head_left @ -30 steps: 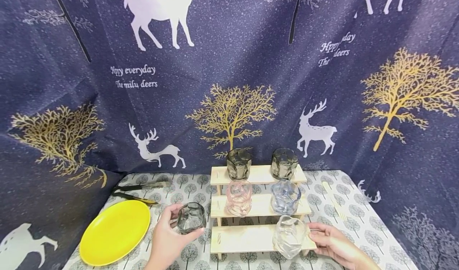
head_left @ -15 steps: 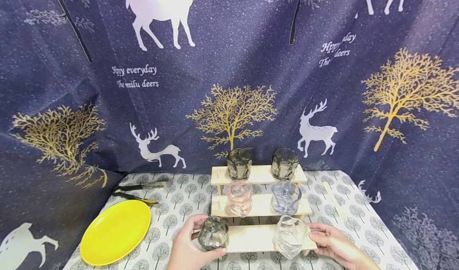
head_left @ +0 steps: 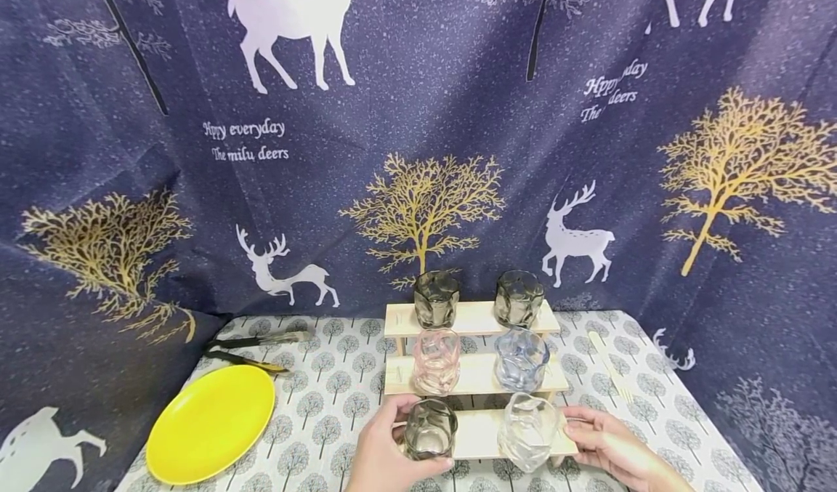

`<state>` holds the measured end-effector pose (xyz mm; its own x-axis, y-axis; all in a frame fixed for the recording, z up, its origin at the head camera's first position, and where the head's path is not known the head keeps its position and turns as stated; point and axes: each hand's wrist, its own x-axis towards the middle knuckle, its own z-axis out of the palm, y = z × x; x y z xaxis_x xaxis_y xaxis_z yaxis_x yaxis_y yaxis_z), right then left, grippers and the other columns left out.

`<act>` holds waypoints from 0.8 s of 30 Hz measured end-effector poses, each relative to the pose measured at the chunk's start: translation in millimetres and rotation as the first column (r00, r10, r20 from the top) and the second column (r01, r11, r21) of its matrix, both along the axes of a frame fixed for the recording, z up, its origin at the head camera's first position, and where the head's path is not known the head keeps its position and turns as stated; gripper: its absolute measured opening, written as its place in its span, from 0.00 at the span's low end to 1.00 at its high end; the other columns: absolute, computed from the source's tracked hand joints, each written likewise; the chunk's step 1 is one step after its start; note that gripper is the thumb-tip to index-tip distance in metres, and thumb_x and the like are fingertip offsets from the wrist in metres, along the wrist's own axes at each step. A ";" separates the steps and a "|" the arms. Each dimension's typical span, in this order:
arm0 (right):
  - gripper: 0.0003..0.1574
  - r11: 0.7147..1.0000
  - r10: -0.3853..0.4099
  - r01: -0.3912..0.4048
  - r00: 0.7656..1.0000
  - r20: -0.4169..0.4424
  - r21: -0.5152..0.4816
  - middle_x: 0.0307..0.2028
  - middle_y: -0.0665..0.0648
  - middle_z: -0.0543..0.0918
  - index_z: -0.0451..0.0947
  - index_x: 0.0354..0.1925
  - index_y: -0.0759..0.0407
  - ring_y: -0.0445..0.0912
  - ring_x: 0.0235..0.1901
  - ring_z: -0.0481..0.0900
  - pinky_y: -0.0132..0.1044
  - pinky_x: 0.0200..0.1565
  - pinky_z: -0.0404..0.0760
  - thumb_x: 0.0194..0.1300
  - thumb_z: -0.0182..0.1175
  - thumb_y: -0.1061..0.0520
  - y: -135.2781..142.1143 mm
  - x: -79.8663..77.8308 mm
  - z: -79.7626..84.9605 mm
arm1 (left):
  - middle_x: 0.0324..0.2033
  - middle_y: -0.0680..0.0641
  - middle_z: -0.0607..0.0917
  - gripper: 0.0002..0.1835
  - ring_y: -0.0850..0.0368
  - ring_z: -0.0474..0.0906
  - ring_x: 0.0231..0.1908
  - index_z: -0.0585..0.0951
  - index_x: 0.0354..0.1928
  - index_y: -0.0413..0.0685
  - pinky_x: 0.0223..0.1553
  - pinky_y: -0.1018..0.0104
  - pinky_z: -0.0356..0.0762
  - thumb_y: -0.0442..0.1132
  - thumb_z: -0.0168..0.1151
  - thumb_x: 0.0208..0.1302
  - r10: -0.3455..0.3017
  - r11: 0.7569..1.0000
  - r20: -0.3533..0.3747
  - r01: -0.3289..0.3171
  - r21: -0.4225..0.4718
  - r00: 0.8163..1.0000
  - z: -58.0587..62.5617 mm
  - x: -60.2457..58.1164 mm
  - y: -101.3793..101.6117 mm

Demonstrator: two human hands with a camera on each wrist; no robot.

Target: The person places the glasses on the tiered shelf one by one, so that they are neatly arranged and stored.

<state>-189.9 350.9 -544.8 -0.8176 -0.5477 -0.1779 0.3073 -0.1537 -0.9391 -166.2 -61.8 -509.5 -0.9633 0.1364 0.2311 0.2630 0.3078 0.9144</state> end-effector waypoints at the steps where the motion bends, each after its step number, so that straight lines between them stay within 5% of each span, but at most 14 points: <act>1: 0.21 1.000 0.000 0.000 1.000 -0.001 -0.002 0.51 0.57 0.84 0.73 0.67 0.59 0.45 0.46 0.85 0.36 0.48 0.86 0.83 0.45 0.63 -0.2 0.1 0.2 | 0.48 0.53 0.82 0.46 0.58 0.85 0.44 0.78 0.58 0.56 0.48 0.65 0.85 0.56 0.90 0.34 -0.001 1.000 -0.003 0.001 -0.001 1.000 -0.6 -0.7 2.1; 11: 0.20 1.000 -0.005 0.005 1.000 0.003 0.014 0.51 0.56 0.84 0.74 0.66 0.58 0.45 0.45 0.85 0.36 0.47 0.85 0.83 0.45 0.63 -2.0 0.9 2.3 | 0.50 0.57 0.81 0.47 0.61 0.81 0.45 0.77 0.59 0.58 0.48 0.65 0.84 0.62 0.89 0.33 0.043 0.994 -0.033 -0.046 -0.095 0.999 -9.6 -3.3 13.5; 24: 0.21 1.000 0.004 -0.004 1.000 0.000 -0.011 0.51 0.56 0.85 0.75 0.65 0.55 0.44 0.46 0.85 0.35 0.48 0.85 0.83 0.44 0.64 -1.0 0.7 0.0 | 0.48 0.51 0.79 0.48 0.56 0.81 0.48 0.76 0.61 0.55 0.52 0.65 0.84 0.52 0.91 0.35 0.020 1.000 -0.005 -0.020 -0.005 1.000 -12.8 -9.2 17.6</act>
